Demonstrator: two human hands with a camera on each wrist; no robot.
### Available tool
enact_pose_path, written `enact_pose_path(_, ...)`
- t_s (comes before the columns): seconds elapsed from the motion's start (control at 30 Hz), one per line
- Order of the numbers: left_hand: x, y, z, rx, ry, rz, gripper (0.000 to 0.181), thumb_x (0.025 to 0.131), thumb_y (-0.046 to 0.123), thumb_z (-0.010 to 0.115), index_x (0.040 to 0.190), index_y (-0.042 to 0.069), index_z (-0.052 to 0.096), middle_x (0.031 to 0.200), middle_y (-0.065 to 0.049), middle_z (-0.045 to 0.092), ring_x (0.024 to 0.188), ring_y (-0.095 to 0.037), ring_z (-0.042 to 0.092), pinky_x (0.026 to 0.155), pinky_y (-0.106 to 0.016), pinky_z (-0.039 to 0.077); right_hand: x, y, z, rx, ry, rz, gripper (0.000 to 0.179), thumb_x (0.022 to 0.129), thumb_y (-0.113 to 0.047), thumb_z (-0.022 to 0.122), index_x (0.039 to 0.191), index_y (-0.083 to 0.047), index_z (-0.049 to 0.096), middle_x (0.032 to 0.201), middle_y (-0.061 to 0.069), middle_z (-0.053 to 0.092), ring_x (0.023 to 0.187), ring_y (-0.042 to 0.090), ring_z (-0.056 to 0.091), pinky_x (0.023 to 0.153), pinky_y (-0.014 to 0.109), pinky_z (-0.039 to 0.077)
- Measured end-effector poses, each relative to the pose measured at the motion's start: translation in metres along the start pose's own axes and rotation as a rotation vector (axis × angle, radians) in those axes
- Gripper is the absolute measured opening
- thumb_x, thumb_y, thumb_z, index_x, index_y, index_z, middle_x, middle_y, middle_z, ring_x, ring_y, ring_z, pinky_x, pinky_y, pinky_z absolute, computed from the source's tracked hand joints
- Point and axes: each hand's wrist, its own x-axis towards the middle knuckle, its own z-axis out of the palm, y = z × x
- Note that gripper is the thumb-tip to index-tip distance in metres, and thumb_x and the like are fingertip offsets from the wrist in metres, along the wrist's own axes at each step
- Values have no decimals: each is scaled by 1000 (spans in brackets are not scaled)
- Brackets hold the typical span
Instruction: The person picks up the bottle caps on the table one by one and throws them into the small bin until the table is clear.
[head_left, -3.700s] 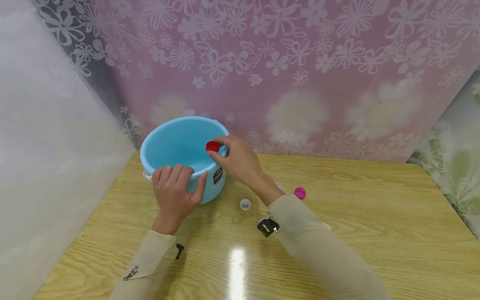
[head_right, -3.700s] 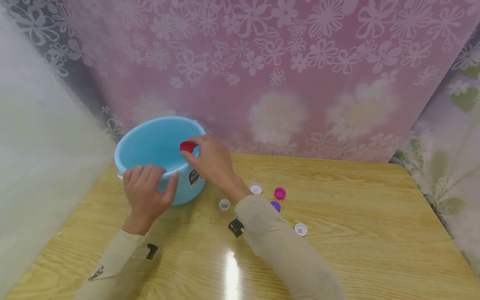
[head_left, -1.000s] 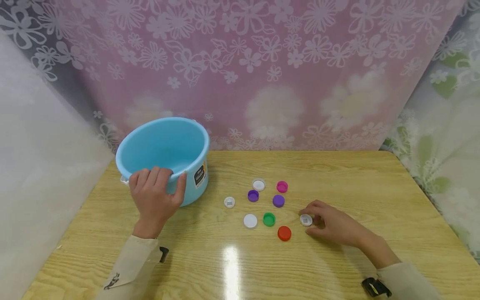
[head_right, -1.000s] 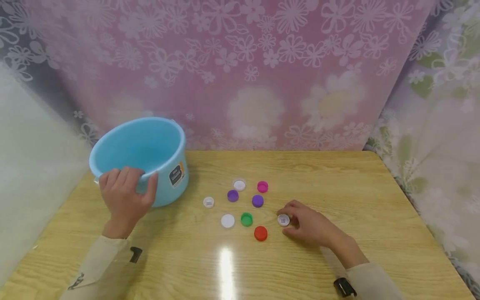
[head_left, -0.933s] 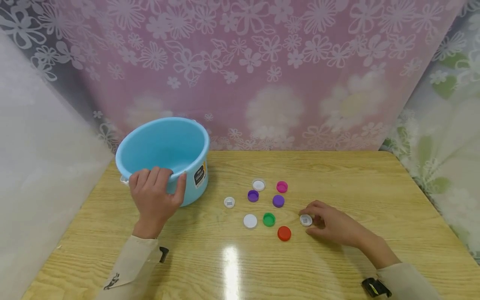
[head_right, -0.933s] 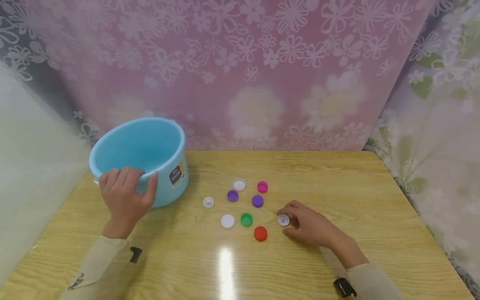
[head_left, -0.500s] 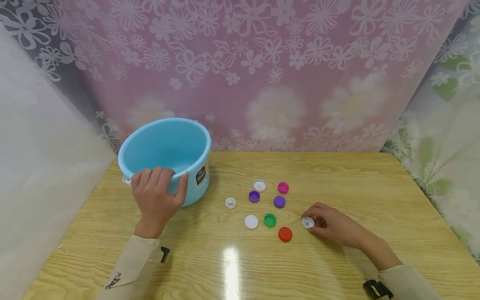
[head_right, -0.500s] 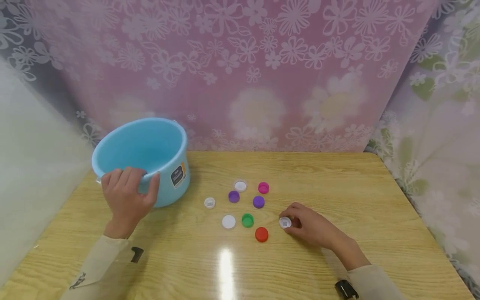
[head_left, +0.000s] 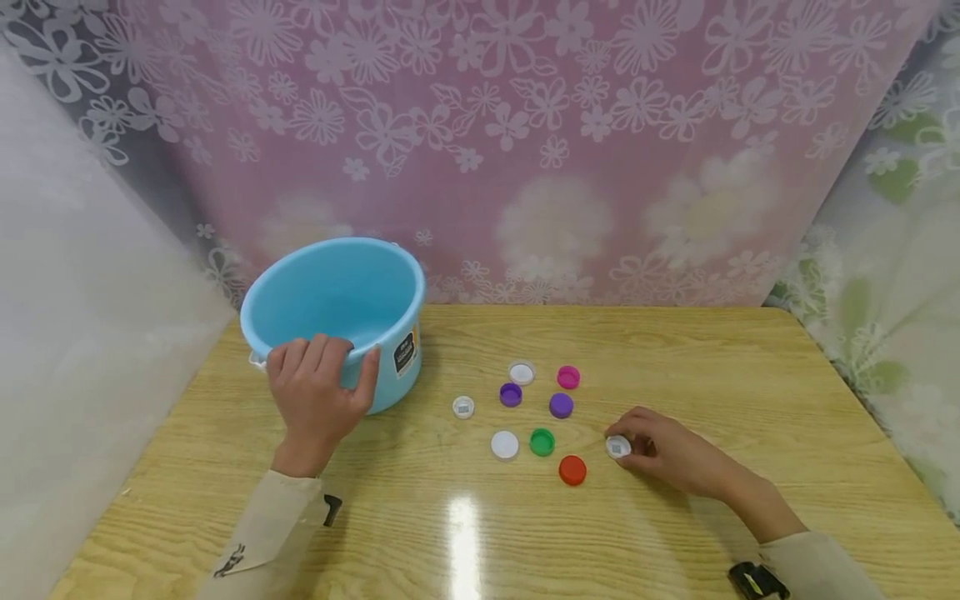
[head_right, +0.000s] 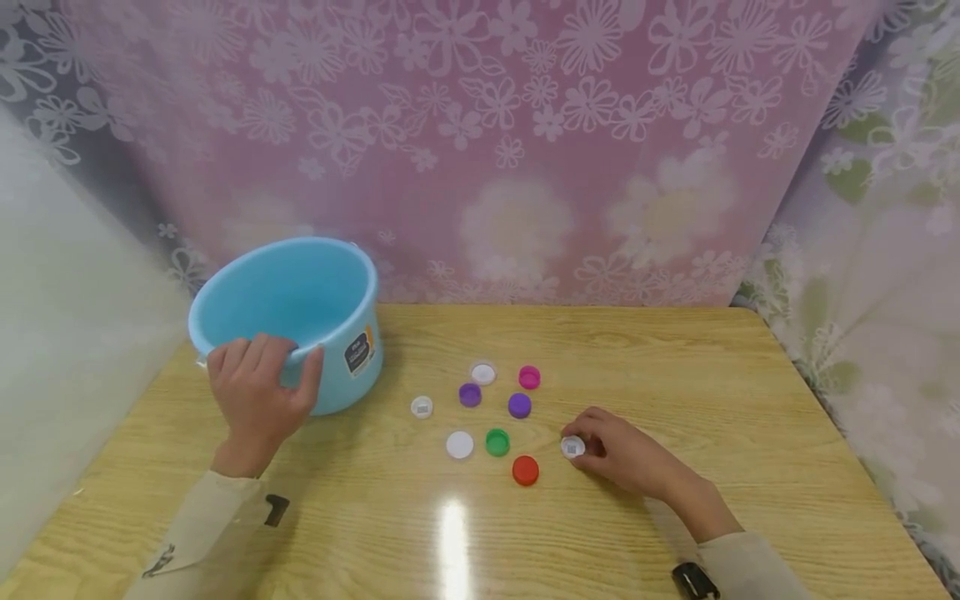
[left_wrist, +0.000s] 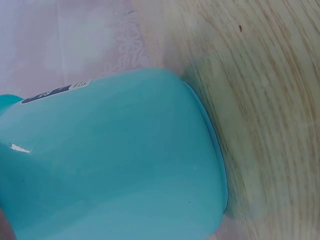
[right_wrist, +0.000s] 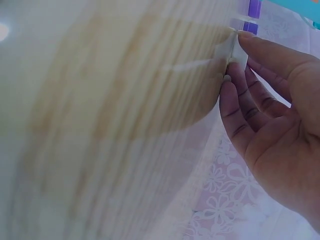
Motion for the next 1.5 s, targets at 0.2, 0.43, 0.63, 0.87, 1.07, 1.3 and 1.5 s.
enact_pose_path(0.2, -1, -3, -3, 14, -9, -6, 40, 86, 39, 57, 66, 6, 49, 57, -6, 40, 54, -30, 36, 66, -47, 29, 3, -1, 2, 0, 0, -17, 28, 90, -23, 66, 115, -10, 63, 105, -1, 55, 78, 5, 49, 66, 25, 45)
enact_pose_path(0.43, 0, -4, -3, 9, 7, 3, 40, 87, 39, 57, 67, 6, 49, 57, -7, 41, 53, -30, 36, 65, -47, 29, 5, 0, 2, 0, -19, 12, 28, 90, -22, 66, 116, -11, 62, 105, -3, 54, 78, 5, 49, 68, 25, 45)
enact_pose_path(0.63, 0, -4, -4, 13, -1, 8, 40, 87, 40, 56, 67, 6, 50, 57, -6, 42, 54, -30, 37, 66, -47, 29, 6, -2, -3, 7, -9, 18, 32, 91, -23, 65, 119, -8, 61, 103, -3, 55, 81, 5, 52, 70, 26, 47)
enact_pose_path(0.87, 1, -5, -5, 16, 10, 11, 40, 87, 40, 57, 67, 6, 51, 57, -7, 42, 53, -30, 37, 65, -47, 29, 18, -12, -12, -14, 76, 10, 32, 90, -18, 67, 118, -4, 62, 105, -1, 56, 82, 6, 55, 73, 27, 50)
enact_pose_path(1.07, 1, -6, -5, 18, 4, 14, 39, 87, 40, 57, 67, 6, 51, 57, -7, 42, 54, -30, 37, 65, -47, 29, 29, -22, -20, -43, 187, -31, 30, 89, -15, 67, 117, -6, 64, 101, -4, 57, 81, 7, 55, 73, 28, 51)
enact_pose_path(1.3, 0, -5, -4, 19, 4, 14, 39, 86, 39, 57, 66, 6, 51, 57, -6, 42, 53, -30, 37, 65, -47, 30, 43, -37, -28, -25, 281, -11, 33, 91, -19, 66, 121, -5, 62, 107, 2, 59, 86, 14, 60, 78, 39, 52)
enact_pose_path(1.5, -2, -4, 0, 6, 4, 23, 38, 86, 39, 58, 67, 7, 50, 57, -6, 42, 53, -29, 37, 64, -46, 30, 57, -48, -31, -4, 359, 19, 37, 91, -22, 66, 124, -6, 61, 109, 5, 58, 90, 19, 60, 81, 44, 51)
